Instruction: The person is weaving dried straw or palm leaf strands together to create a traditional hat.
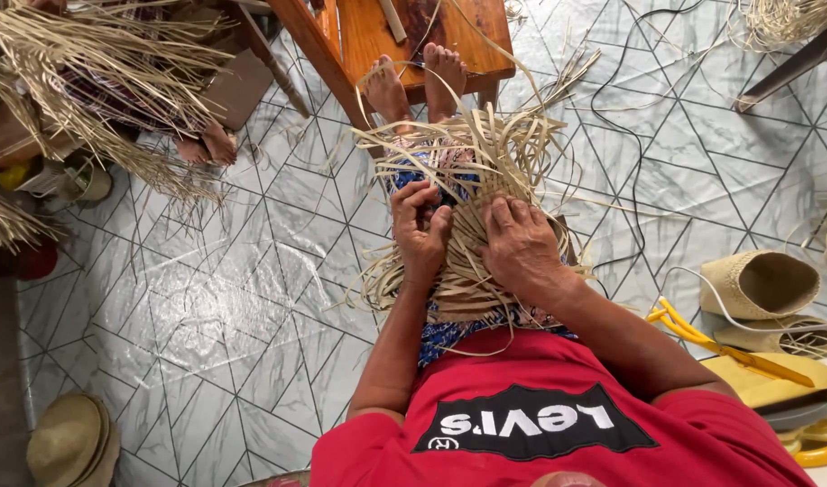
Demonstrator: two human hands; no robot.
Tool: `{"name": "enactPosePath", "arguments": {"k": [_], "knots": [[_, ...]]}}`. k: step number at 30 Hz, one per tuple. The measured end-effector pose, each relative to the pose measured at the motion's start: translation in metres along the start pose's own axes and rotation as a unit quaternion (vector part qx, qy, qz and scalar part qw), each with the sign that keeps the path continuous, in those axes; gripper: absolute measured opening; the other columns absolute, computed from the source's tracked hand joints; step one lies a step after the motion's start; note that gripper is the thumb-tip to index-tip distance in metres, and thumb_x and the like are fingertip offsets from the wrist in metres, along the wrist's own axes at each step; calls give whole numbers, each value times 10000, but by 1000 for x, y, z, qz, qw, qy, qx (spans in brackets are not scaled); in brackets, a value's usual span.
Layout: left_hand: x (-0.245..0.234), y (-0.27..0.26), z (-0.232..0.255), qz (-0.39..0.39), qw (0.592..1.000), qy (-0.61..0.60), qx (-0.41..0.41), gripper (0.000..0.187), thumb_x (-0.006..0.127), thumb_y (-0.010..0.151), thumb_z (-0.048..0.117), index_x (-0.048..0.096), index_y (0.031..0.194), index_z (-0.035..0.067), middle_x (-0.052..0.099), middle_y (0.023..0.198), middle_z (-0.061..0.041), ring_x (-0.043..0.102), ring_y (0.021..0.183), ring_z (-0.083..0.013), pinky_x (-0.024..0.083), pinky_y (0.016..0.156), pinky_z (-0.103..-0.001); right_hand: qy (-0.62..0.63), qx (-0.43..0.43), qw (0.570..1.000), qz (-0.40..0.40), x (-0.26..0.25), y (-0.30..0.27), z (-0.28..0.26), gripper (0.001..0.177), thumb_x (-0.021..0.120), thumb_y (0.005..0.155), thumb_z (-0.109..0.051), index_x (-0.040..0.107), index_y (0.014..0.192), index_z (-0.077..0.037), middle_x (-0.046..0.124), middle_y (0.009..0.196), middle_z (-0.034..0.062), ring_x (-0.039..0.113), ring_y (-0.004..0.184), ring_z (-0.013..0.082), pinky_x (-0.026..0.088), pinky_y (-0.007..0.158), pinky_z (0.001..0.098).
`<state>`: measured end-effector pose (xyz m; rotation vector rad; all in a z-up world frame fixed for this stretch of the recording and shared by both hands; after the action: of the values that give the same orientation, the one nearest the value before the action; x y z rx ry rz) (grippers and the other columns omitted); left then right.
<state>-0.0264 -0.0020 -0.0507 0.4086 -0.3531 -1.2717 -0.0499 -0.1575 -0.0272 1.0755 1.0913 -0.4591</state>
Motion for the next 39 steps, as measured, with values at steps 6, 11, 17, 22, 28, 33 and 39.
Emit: {"name": "enactPosePath", "arguments": {"k": [6,11,17,22,28,33,39], "knots": [[0,0,8,-16,1000,6,-11,225,663,885,203,630,1090,115,507,1154,-40,598,868,-144,479,688,-239,0,-10,1000,-17,-1,-1,4,654,797,606,-347,593,1095,36,531,1044,179,560,979,354,466,789,443],[-16,27,14,-2,1000,-22,8,323,704,841,196,606,1135,106,514,1144,-62,613,858,-160,480,676,-253,10,-16,1000,-12,-6,-3,7,702,753,623,-378,565,1161,33,530,1091,184,561,1006,361,466,817,454],[-98,83,126,117,944,138,276,306,724,804,141,604,1076,70,531,1024,-76,500,877,-196,456,713,-308,-12,-37,999,18,-3,-1,9,746,753,606,-346,547,1205,48,531,1114,206,562,1000,369,474,799,451],[-125,66,205,191,865,244,394,251,595,827,107,530,1066,147,438,1033,-7,416,914,-117,432,737,-271,29,-19,998,-61,-28,9,5,651,671,761,-382,544,1194,87,538,1169,252,605,965,366,511,792,418],[-98,48,207,163,924,246,243,262,662,765,75,570,990,175,480,1035,25,448,937,-132,382,863,-297,27,-15,995,-96,-18,5,6,688,613,798,-392,483,1260,101,507,1223,275,577,1017,388,509,828,437],[-68,62,112,-74,940,325,70,161,652,767,-35,693,886,65,579,788,-96,570,752,-244,471,670,-339,-31,-18,999,14,3,-4,6,795,775,524,-372,576,1174,40,542,1087,195,567,953,351,480,767,450],[-7,42,-3,-159,842,516,4,404,803,641,222,600,953,64,449,993,-88,513,940,-321,551,670,-454,-11,1,1000,-1,-5,-2,5,766,751,569,-386,562,1185,29,537,1121,195,554,1004,360,466,819,458]]}}
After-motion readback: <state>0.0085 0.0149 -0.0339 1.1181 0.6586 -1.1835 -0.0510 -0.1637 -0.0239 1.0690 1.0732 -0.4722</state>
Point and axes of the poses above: each hand's wrist, its own y-axis towards the middle knuckle, its own x-axis out of the palm, z = x × y, the point moved 1 cm from there along y, towards the middle knuckle
